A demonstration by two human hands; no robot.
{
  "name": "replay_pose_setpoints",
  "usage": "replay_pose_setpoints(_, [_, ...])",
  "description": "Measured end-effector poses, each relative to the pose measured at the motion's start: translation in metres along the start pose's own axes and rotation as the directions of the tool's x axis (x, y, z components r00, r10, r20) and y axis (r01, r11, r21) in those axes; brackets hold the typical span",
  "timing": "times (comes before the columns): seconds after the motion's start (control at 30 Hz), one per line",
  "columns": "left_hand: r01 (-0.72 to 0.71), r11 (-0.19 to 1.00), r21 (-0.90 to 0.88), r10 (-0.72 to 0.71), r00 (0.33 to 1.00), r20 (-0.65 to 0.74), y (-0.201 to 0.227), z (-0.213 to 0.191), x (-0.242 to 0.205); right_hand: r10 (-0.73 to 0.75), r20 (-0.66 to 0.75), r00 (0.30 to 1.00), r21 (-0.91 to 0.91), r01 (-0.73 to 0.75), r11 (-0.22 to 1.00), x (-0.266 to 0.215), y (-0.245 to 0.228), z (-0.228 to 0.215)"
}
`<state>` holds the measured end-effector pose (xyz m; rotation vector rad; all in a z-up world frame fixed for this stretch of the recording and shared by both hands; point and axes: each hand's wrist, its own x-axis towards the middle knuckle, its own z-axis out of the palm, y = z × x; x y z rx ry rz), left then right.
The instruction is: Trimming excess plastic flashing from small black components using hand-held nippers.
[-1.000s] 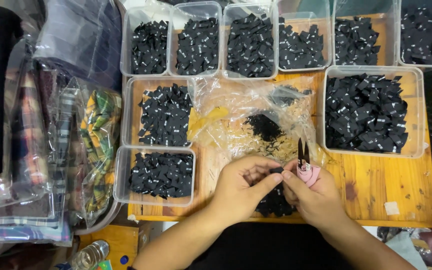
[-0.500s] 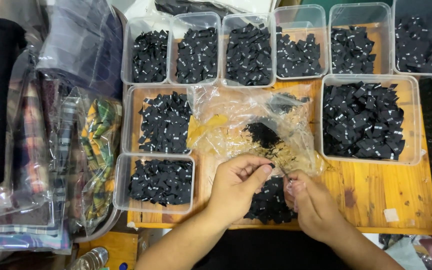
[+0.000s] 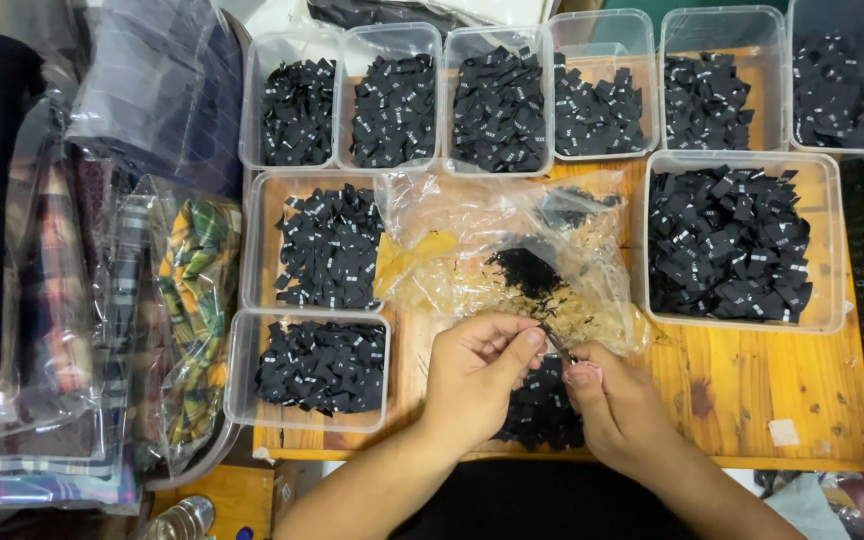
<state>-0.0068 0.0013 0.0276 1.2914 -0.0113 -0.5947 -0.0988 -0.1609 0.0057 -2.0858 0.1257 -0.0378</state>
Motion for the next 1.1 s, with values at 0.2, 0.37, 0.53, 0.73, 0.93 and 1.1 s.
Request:
replay_pose_setpoints(0.2, [0.005,1.0,0.025,-0.003,0.998,-0.056,-0.004,0.001,0.002,-0.024,-0.006,1.0,-0.04,0.024,0.999,0.002,0.005,0.003])
replay_pose_setpoints(0.37, [-0.044,0.999,-0.008,0.044,0.998,-0.044,-0.007,0.001,0.003,-0.007,-0.023,1.0,-0.099,0.004,0.995,0.002,0.01,0.005])
replay_pose_setpoints(0.53, [-0.049,0.998,0.034,0.051,0.997,-0.06,-0.005,0.001,0.004,0.016,-0.023,1.0,-0.162,-0.02,0.987,0.001,0.017,0.007])
replay_pose_setpoints(0.73, [-0.056,0.996,0.066,0.059,0.997,-0.057,-0.004,0.001,0.004,0.022,-0.028,0.999,-0.194,-0.027,0.981,0.002,0.019,0.008])
replay_pose_setpoints(0.93, [-0.005,0.998,0.063,0.01,0.997,-0.077,-0.006,0.001,0.005,0.103,-0.006,0.995,-0.232,-0.102,0.967,0.001,0.022,0.009])
replay_pose_setpoints(1.1, [-0.023,0.999,0.047,0.026,0.998,-0.062,-0.007,0.001,0.005,0.161,0.028,0.987,-0.244,-0.149,0.958,0.001,0.022,0.009])
